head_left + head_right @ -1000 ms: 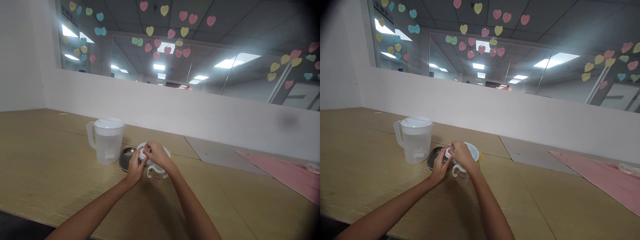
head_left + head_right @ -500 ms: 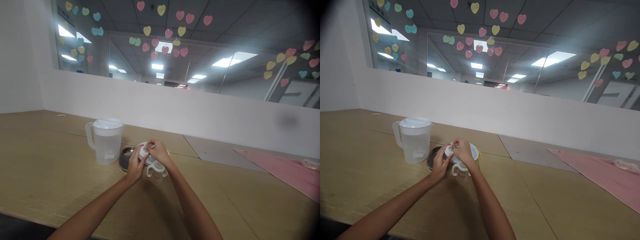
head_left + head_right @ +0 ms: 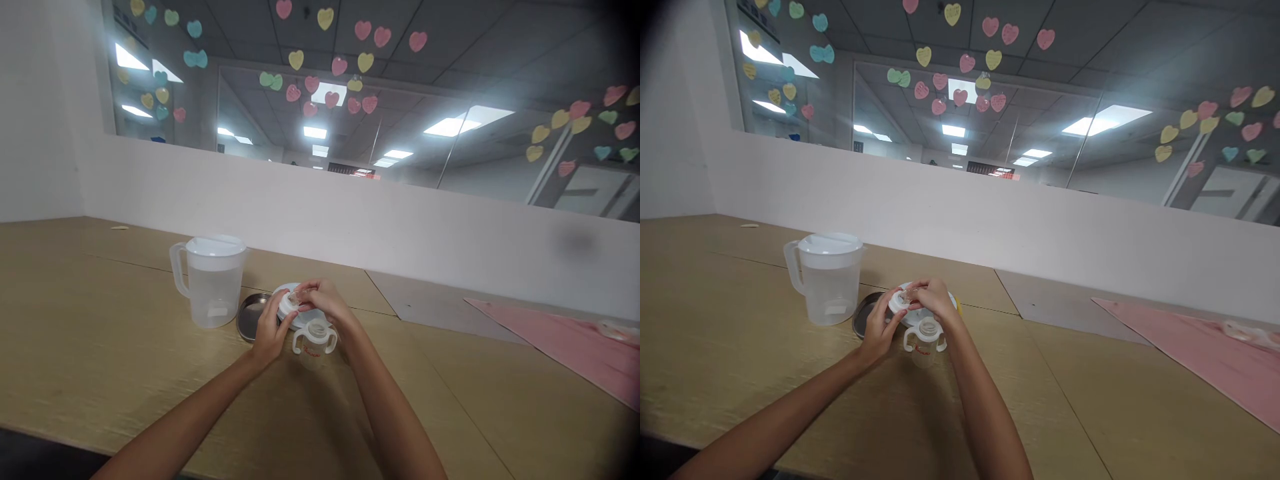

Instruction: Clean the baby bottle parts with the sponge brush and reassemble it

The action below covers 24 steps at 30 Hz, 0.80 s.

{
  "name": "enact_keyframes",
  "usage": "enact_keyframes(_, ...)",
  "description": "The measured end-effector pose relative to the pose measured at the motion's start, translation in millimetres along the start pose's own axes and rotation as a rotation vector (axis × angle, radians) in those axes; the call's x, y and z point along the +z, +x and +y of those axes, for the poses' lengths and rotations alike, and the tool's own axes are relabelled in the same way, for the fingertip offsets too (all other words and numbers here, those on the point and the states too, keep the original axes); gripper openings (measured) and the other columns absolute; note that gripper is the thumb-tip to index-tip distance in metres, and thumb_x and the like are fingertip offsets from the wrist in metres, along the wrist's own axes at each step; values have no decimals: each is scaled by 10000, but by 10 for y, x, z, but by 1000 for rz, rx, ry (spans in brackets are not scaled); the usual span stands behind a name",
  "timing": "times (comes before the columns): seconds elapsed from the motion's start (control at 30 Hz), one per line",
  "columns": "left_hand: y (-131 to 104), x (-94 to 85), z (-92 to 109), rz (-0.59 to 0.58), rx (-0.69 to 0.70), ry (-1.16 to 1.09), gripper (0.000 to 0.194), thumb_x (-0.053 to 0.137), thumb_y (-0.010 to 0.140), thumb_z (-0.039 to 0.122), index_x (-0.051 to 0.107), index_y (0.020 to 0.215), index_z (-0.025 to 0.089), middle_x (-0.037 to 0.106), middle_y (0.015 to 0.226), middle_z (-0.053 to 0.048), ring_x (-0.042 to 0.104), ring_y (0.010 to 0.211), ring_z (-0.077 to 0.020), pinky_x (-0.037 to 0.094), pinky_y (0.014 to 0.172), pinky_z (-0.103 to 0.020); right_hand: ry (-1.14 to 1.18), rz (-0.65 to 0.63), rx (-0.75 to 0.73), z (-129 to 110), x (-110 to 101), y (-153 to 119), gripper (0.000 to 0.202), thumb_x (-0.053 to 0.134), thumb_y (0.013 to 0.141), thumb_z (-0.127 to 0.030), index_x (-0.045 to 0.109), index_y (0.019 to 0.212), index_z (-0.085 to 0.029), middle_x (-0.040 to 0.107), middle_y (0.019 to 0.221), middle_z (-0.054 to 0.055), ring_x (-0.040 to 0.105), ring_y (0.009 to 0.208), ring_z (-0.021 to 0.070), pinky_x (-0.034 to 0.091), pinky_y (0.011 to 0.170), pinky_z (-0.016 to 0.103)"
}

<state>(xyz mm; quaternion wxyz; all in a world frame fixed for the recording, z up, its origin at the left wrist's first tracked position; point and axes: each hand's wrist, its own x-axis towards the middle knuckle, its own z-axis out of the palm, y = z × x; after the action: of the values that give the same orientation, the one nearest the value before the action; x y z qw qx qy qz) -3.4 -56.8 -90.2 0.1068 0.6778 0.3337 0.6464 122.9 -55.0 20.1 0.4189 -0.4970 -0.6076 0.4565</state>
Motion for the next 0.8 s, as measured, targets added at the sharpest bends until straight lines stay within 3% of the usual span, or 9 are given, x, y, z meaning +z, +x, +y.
enact_keyframes(0.17, -9, 5, -7, -3, -12, -4, 408, 453, 884, 393, 435, 1245, 204, 528, 1256, -101, 490, 1161, -219, 375, 997, -376, 59, -33, 51, 16, -68, 39, 101, 664, 611, -118, 654, 711, -134, 666, 682, 26, 623, 592, 114, 541, 578, 222)
enact_keyframes(0.3, 9, 14, -25, -10, -58, -12, 413, 441, 886, 404, 433, 1249, 205, 528, 1227, -102, 494, 1138, -218, 377, 983, -379, 40, -43, 51, 68, -197, 105, 160, 664, 695, -285, 654, 727, -129, 655, 681, 37, 600, 569, 100, 526, 585, 224)
enact_keyframes(0.37, 27, 24, -66, -14, -75, 40, 408, 445, 881, 410, 463, 1233, 205, 507, 1222, -103, 476, 1145, -221, 361, 991, -381, -105, 54, 12, 124, -292, 150, 217, 641, 718, -348, 634, 675, -136, 625, 617, 20, 560, 513, 88, 498, 552, 220)
enact_keyframes(0.47, 49, 46, -167, -47, -130, 212, 409, 478, 854, 444, 540, 1187, 215, 514, 1160, -97, 466, 1112, -245, 335, 983, -423, -569, 208, -22, 247, -405, 219, 281, 635, 707, -389, 595, 561, -153, 554, 484, 0, 509, 451, 95, 412, 480, 216)
enact_keyframes(0.57, 55, 74, -247, -121, -179, 367, 388, 534, 812, 463, 601, 1132, 253, 574, 1097, -75, 474, 1059, -272, 294, 967, -489, -835, 187, 25, 390, -412, 274, 178, 694, 636, -323, 620, 583, -170, 578, 502, -1, 538, 491, 115, 371, 487, 217)
enact_keyframes(0.7, 62, 107, -230, -196, -235, 473, 325, 571, 786, 441, 653, 1049, 268, 629, 1101, -64, 460, 1076, -296, 222, 979, -529, -873, 109, 47, 548, -314, 314, 146, 724, 540, -164, 659, 670, -165, 647, 619, 12, 574, 579, 127, 369, 523, 207)
enact_keyframes(0.8, 74, 115, -180, -233, -272, 538, 321, 556, 798, 426, 655, 1053, 258, 644, 1105, -71, 436, 1125, -308, 163, 999, -549, -885, 70, 64, 614, -274, 320, 195, 676, 559, -112, 675, 750, -153, 676, 698, 25, 586, 625, 124, 374, 551, 198)
